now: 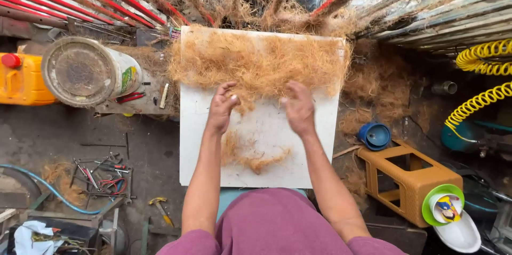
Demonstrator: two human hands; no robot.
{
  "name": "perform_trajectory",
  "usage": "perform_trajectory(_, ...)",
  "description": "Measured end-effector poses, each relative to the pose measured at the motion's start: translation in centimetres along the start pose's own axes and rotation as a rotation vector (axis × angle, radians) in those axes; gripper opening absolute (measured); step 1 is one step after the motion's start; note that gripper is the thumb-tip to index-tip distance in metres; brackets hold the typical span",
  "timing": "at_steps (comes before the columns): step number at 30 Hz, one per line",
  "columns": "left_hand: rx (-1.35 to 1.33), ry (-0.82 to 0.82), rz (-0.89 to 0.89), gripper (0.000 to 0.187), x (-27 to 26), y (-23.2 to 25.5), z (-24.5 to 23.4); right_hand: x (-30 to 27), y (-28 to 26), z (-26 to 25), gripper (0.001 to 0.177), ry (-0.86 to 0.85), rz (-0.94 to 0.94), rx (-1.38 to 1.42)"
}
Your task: Manually spreading and thinning out coconut fiber on a flat surface to prepare a uniform sheet.
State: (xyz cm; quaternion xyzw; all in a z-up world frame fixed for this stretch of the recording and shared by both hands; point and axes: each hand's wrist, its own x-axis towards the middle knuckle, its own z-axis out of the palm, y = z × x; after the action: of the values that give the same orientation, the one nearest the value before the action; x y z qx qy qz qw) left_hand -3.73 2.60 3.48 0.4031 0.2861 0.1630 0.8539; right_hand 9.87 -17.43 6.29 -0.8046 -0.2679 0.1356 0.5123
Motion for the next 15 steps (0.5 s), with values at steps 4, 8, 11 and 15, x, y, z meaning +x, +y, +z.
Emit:
perform_trajectory(4, -0.161, -0.061, 0.004, 0.041, -2.6, 0.7, -2.1, -0.3, -5.2, 3.1, 0.07, -0.274, -0.123, 0.146)
perform_trajectory(8, -0.188, -0.083, -0.031, 0.036, -4.1, 0.7, -3.8, 0.1, -8.3, 6.7, 0.088, -0.639, -0.051, 0.297)
perform_trajectory(11, -0.112, 0.029, 0.026, 0.028, -4.6, 1.5, -5.9, -0.5, -8.0, 7.5, 0.043, -0.751, 0.247, 0.393)
perform_trajectory(15, 0.052, 0.142, 0.101, 0.018, -5.5, 2.2, -7.9, -1.2, -6.4, 5.9, 0.011, -0.778, 0.434, 0.515)
